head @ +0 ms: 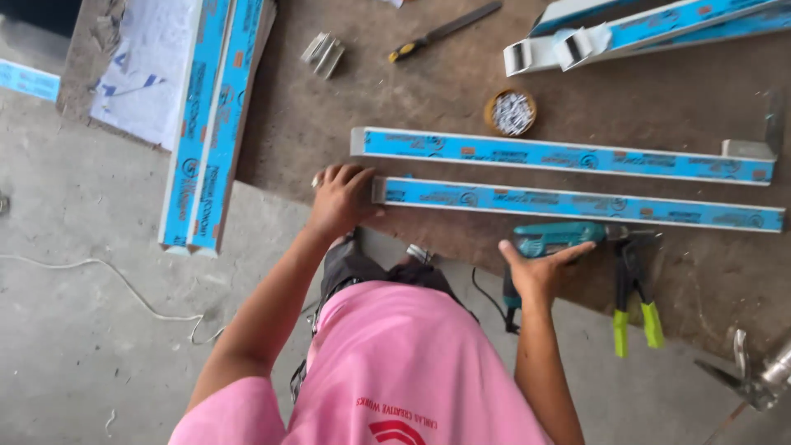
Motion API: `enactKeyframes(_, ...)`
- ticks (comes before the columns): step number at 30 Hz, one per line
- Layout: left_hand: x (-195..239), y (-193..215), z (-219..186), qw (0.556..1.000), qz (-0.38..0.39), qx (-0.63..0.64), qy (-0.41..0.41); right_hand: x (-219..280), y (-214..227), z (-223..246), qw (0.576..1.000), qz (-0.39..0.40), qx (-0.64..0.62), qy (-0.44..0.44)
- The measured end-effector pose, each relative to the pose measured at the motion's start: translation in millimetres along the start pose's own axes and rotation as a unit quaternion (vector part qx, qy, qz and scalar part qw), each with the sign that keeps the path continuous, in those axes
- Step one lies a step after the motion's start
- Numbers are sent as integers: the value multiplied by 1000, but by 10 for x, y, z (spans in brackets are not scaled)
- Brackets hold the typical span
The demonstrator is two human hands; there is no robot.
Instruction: Assembling aluminum window or door frames by drilling holes and fastening components with a rivet gun.
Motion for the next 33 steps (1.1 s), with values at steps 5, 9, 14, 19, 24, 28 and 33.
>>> enactKeyframes(5, -139, -160, 244, 998, 9, 35, -60, -53, -313, -386, 992, -96, -80, 17)
enactKeyframes(9, -198, -345, 352, 990, 75, 91, -76, 174, 332, -265, 983, -113, -119, -80)
enactKeyframes(14, -225, -355, 388, 990, 78, 98, -67, 921, 1096, 952, 954, -84, -268, 107)
enactKeyframes(19, -216, -395, 374, 988, 108, 98, -54, 994, 1171, 1541, 922, 142, -357, 42)
enactKeyframes(24, -252, -275, 357, 983, 148, 107, 0, 930, 803, 2306, 947, 302, -70, 83)
enactKeyframes(28, -209, -371, 381, 987, 129, 89, -23, 818, 563, 2525, 939, 324, 45, 111)
enactKeyframes(33, -199, -416, 387, 990, 103, 90, -45, 724, 355, 2653, 923, 354, 46, 143)
Point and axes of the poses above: each hand's wrist, its own x-axis away from the middle knuckle, its own y-axis out of the back of the hand, z = x × y, the point moved 9 cm from there along -x, towards the middle knuckle, and after that the axes turned 10 degrees about y, right-handed, at the moved point
